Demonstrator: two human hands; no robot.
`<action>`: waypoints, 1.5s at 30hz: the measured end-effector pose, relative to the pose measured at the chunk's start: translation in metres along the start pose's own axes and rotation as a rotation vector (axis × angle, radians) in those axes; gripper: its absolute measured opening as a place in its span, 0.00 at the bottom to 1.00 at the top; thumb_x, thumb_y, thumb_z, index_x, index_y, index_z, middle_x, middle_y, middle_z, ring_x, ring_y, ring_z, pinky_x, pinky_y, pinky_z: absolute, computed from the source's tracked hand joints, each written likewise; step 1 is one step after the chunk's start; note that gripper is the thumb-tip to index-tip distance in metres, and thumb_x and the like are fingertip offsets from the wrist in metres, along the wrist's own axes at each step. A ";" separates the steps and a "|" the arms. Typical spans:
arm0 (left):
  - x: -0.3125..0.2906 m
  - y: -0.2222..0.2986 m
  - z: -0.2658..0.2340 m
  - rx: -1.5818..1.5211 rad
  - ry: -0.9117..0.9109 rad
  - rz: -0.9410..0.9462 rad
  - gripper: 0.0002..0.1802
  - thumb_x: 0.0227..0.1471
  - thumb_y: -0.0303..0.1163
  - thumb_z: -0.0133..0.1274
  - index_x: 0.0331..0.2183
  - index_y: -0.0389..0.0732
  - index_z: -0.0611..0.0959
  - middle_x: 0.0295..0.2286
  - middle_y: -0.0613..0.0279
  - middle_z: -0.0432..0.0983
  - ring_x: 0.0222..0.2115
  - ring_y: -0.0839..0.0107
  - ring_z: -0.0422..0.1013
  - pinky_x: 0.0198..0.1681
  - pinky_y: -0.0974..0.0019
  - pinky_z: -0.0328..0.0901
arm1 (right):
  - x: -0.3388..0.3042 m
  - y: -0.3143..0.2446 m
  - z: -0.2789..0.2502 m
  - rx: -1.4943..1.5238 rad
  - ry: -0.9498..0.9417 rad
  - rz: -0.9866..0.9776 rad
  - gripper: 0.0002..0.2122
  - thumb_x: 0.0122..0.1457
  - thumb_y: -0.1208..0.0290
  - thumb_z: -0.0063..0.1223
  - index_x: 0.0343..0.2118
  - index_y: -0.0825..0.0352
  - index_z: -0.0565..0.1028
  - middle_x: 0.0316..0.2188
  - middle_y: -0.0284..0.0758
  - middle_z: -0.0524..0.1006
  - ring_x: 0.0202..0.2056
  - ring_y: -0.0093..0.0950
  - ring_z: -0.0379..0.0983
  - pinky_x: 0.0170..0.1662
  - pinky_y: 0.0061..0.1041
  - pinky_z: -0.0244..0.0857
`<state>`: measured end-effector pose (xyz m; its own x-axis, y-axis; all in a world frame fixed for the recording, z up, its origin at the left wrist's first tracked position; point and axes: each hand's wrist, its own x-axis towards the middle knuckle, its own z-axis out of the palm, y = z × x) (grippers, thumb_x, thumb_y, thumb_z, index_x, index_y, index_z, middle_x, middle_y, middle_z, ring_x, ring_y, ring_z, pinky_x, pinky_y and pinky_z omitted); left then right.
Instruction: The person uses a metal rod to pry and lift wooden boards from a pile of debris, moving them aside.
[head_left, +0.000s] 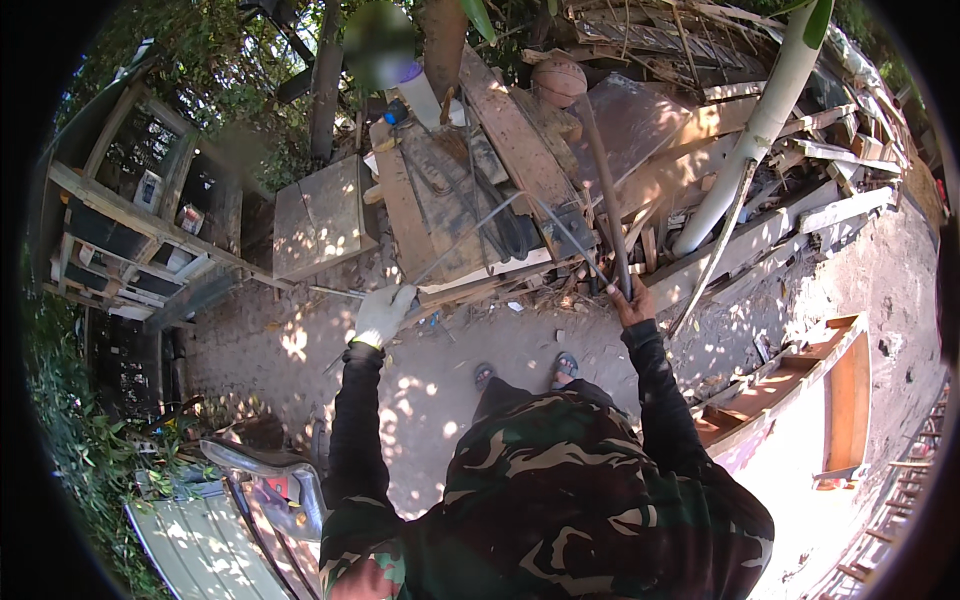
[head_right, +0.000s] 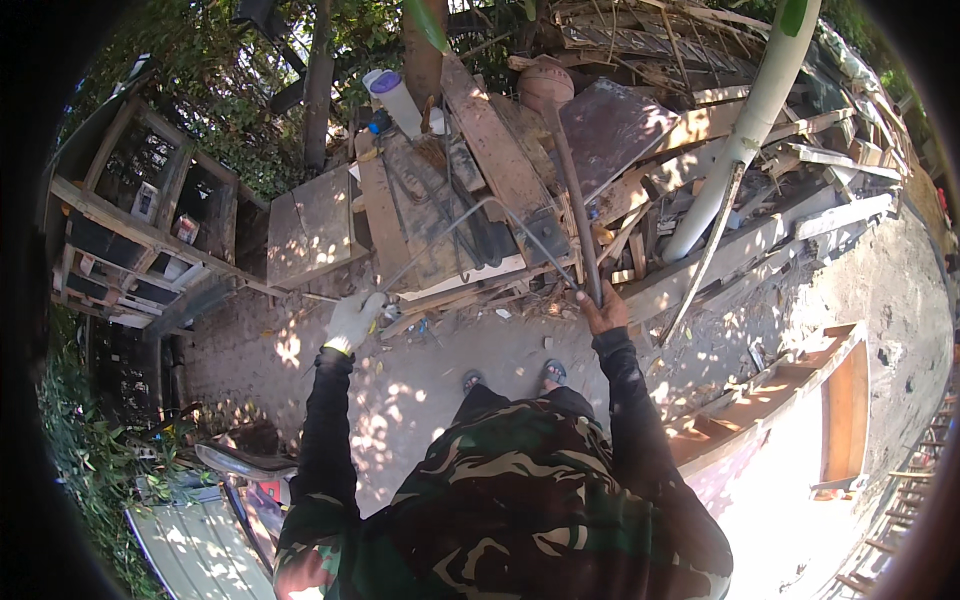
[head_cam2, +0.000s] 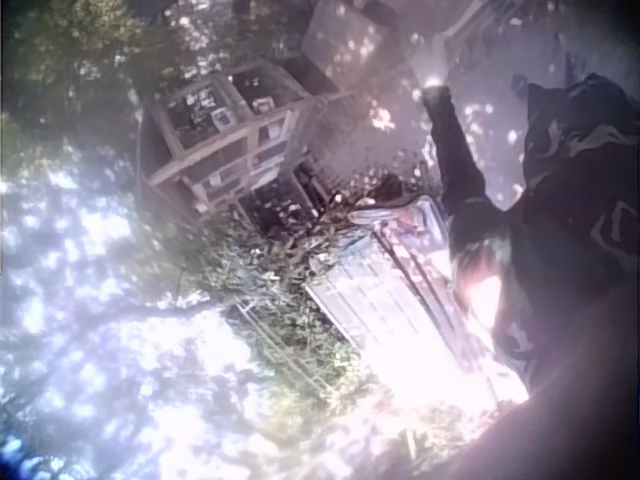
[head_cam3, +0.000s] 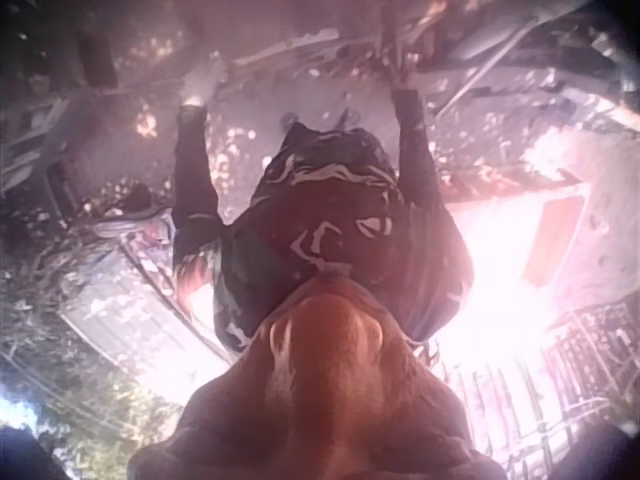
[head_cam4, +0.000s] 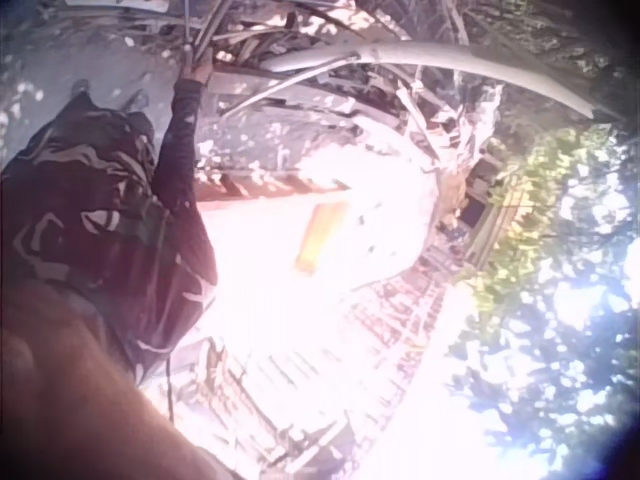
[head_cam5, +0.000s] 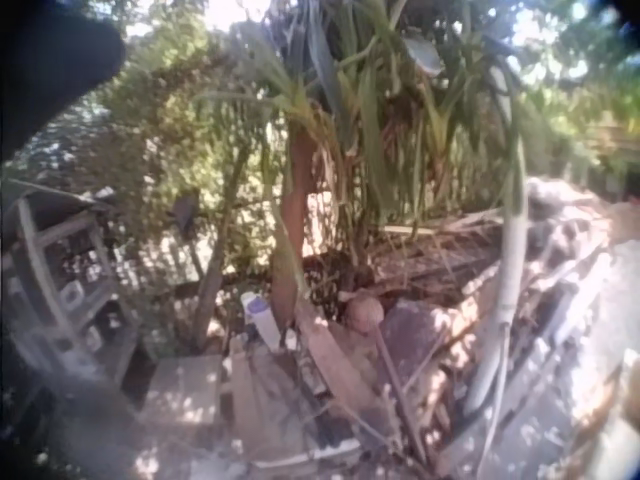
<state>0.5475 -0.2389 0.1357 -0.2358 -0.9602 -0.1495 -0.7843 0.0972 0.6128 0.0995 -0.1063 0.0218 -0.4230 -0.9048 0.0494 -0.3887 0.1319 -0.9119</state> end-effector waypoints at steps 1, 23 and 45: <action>0.008 -0.003 0.009 0.097 -0.005 0.039 0.24 0.54 0.50 0.46 0.33 0.37 0.82 0.26 0.45 0.76 0.28 0.51 0.73 0.34 0.55 0.65 | -0.012 0.000 0.004 -0.054 0.023 0.015 0.20 0.53 0.55 0.60 0.38 0.68 0.73 0.19 0.37 0.71 0.23 0.30 0.69 0.29 0.31 0.63; 0.032 -0.001 0.122 0.236 0.277 0.476 0.11 0.49 0.40 0.54 0.32 0.44 0.79 0.31 0.57 0.73 0.33 0.55 0.72 0.37 0.52 0.65 | -0.090 -0.004 0.089 0.442 0.324 0.782 0.12 0.51 0.65 0.65 0.23 0.66 0.74 0.16 0.31 0.75 0.13 0.19 0.66 0.15 0.20 0.58; -0.167 -0.020 0.187 0.190 -0.167 0.082 0.25 0.56 0.53 0.42 0.29 0.41 0.80 0.27 0.45 0.78 0.29 0.44 0.74 0.32 0.45 0.66 | -0.136 0.003 0.176 0.944 0.337 0.951 0.12 0.57 0.65 0.59 0.33 0.71 0.72 0.25 0.41 0.78 0.21 0.31 0.76 0.22 0.28 0.72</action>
<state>0.4953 -0.0320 0.0037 -0.3826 -0.8919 -0.2411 -0.8483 0.2357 0.4742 0.2999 -0.0546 -0.0589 -0.4387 -0.4635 -0.7699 0.7977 0.1936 -0.5711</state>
